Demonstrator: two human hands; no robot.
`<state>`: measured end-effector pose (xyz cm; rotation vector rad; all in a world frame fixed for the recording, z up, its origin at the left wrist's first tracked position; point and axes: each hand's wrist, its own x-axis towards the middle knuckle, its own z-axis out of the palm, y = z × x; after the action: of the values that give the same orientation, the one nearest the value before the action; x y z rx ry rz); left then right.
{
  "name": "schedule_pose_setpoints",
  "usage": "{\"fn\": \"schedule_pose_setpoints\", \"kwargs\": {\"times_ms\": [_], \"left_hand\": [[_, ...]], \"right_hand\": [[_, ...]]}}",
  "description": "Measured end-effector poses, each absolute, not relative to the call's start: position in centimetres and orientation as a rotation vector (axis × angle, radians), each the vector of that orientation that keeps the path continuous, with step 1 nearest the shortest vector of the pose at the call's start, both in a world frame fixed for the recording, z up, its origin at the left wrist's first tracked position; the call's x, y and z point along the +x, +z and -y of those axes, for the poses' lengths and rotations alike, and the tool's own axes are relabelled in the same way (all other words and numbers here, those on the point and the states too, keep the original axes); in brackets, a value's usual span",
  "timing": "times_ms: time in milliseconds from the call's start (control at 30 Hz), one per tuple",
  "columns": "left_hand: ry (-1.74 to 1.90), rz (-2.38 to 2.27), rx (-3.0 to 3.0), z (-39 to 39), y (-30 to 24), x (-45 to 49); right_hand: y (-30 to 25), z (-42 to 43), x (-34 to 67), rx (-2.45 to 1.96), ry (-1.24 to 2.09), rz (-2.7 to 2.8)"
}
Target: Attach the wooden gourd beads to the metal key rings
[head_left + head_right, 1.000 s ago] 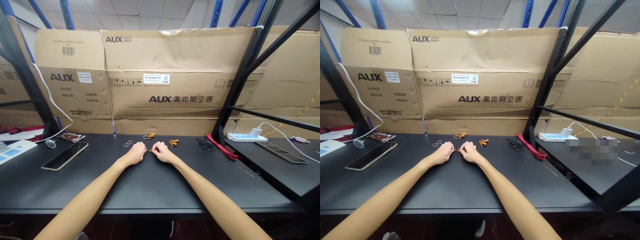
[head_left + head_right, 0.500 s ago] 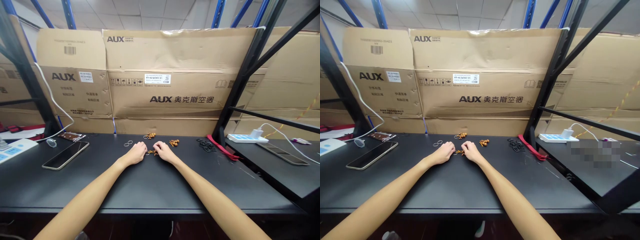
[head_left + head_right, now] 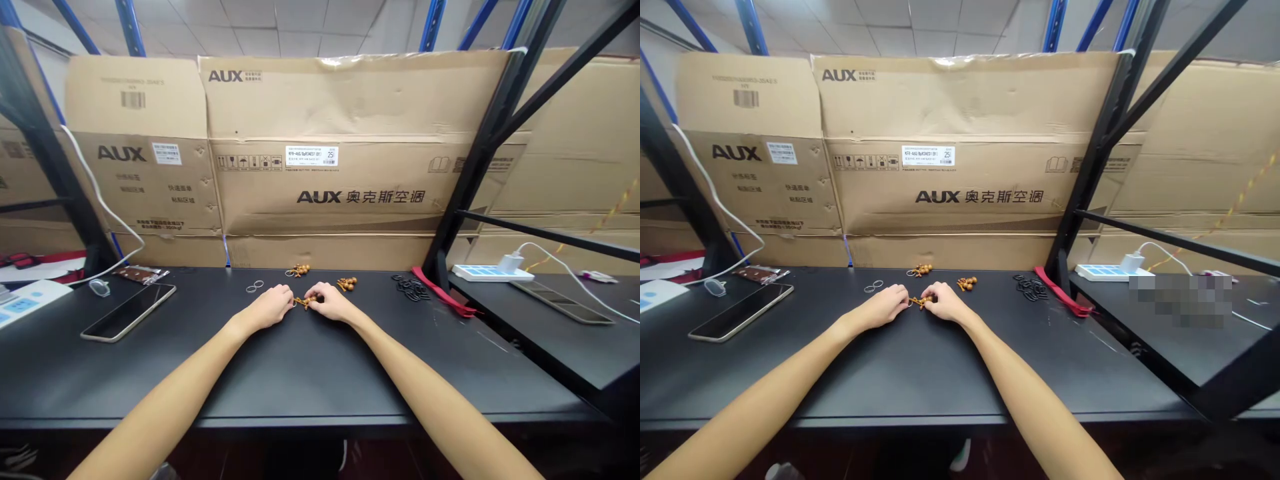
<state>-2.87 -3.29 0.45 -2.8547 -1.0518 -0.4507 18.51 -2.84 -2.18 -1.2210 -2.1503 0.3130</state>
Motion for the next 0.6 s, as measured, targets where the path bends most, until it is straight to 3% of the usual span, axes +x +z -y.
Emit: {"fn": "schedule_pose_setpoints", "kwargs": {"times_ms": [200, 600], "left_hand": [[-0.42, 1.085, -2.794, 3.21, 0.02, -2.68], [-0.803, 1.293, -2.974, 2.67, -0.29, -2.55]], "right_hand": [[-2.37, 2.66, 18.39, -1.232, 0.458, 2.063], [-2.32, 2.93, 17.74, -1.174, 0.357, 2.086]]}}
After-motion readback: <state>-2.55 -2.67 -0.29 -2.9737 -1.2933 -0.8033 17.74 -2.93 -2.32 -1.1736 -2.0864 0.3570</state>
